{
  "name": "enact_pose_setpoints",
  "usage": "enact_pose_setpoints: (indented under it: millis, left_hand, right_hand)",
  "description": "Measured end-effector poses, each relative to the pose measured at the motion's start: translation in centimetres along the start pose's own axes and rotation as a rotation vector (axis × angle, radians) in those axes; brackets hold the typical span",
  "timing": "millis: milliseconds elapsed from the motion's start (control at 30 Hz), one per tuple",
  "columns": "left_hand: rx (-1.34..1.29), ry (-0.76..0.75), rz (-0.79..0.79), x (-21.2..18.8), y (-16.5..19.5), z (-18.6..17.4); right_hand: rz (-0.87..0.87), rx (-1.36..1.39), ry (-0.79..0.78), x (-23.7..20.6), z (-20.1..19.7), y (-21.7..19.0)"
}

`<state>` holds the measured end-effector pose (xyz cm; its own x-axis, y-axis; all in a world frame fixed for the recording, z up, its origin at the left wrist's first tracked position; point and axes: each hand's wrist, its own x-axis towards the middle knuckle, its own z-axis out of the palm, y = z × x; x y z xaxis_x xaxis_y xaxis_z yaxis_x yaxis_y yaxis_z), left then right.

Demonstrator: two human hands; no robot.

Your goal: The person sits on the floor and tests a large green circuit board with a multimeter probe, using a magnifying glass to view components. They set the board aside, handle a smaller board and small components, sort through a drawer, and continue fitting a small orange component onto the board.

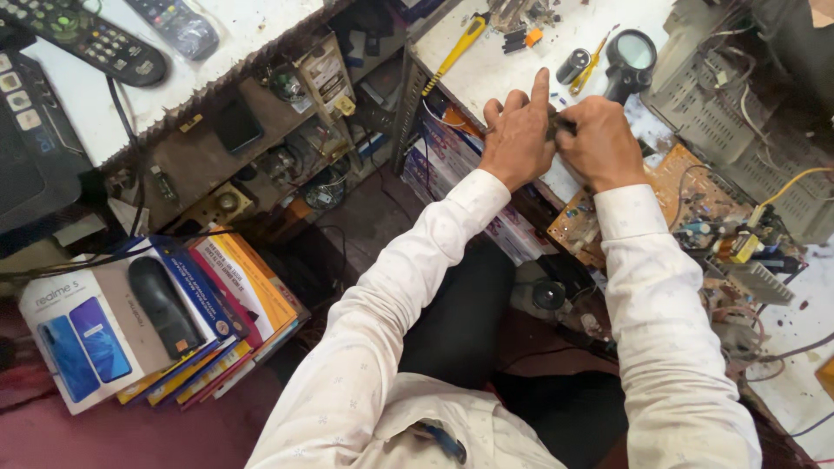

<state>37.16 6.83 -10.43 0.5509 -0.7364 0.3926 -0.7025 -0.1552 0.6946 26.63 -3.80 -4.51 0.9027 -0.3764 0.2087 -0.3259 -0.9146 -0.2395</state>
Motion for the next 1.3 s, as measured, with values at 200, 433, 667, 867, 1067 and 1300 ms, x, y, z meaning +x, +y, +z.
enact_pose_setpoints:
  millis: [200,433,667,867,1067,1300]
  left_hand:
    - [0.044,-0.039,-0.031,0.1,0.2,-0.4]
    - [-0.001,-0.036,-0.004,0.3,0.6,-0.9]
    - [0.043,0.015,0.093,-0.6,0.7,-0.2]
    - [-0.009,0.188,0.198,-2.8,1.2,-1.1]
    - [-0.337,0.326,0.055,-14.2,7.1,-1.9]
    - [-0.732,-0.037,-0.094,-27.7,12.1,0.7]
  right_hand:
    - [-0.001,-0.002,0.038,0.2,0.5,0.4]
    - [-0.017,0.022,0.223,-0.5,-1.6,-1.5]
    - [0.238,0.658,0.362,-8.4,-7.8,-7.7]
    - [0.334,1.189,0.495,-21.2,-9.4,-11.4]
    - [0.453,1.641,0.748,-31.0,-7.4,-10.9]
    - [0.548,1.560,0.951,-39.8,-3.9,-8.5]
